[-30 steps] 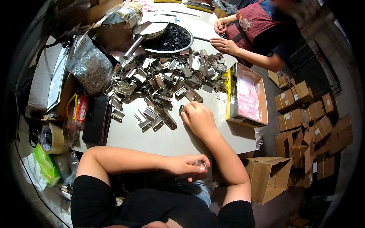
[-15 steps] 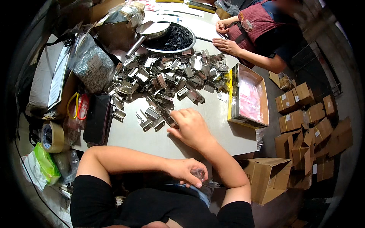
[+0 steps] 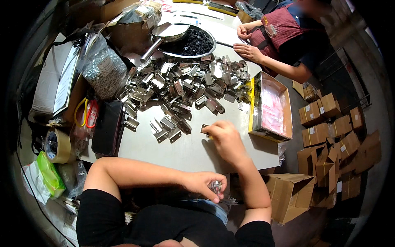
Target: The person repeatedly picks up small metal hardware pieces from a table, places them into small clear plastic bags, and sets the filled bags into a cardboard box. Another person works across the table with papers and a bowl of small parts.
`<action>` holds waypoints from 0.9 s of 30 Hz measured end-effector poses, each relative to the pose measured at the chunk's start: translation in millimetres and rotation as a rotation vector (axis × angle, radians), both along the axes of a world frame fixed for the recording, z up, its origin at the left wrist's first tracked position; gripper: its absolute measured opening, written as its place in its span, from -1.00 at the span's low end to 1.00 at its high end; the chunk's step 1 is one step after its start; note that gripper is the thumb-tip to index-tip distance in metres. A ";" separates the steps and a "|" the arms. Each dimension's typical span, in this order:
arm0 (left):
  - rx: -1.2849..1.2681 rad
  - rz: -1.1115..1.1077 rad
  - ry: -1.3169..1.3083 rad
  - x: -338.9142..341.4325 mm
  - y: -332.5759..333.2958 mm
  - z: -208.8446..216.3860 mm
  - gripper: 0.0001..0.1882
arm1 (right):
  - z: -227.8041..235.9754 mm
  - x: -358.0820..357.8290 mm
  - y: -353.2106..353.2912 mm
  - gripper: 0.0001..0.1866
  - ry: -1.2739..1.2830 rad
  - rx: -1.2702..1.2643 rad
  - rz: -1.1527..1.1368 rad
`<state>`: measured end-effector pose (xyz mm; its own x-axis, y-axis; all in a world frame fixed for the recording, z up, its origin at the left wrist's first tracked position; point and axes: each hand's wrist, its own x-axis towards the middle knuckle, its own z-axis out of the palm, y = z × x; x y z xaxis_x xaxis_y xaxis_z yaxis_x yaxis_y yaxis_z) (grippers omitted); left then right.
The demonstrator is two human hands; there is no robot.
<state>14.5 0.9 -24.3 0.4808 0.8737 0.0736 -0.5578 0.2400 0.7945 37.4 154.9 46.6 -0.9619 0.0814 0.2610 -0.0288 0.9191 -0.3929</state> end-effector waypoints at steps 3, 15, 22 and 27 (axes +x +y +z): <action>-0.051 0.015 0.074 -9.4 1.3 9.4 -0.62 | -1.5 -6.9 10.6 -0.71 -0.015 0.020 0.027; -0.124 0.310 -0.057 -16.5 11.4 15.0 -0.41 | -11.8 23.5 11.7 -0.94 -0.013 -0.430 -0.306; -0.129 0.465 -0.012 -14.0 10.0 17.9 -0.37 | 43.6 74.5 8.0 -0.80 -0.280 -0.589 0.035; -0.136 0.368 0.073 -17.8 4.8 26.1 -0.29 | 53.1 77.6 3.5 -0.81 -0.358 -0.695 -0.118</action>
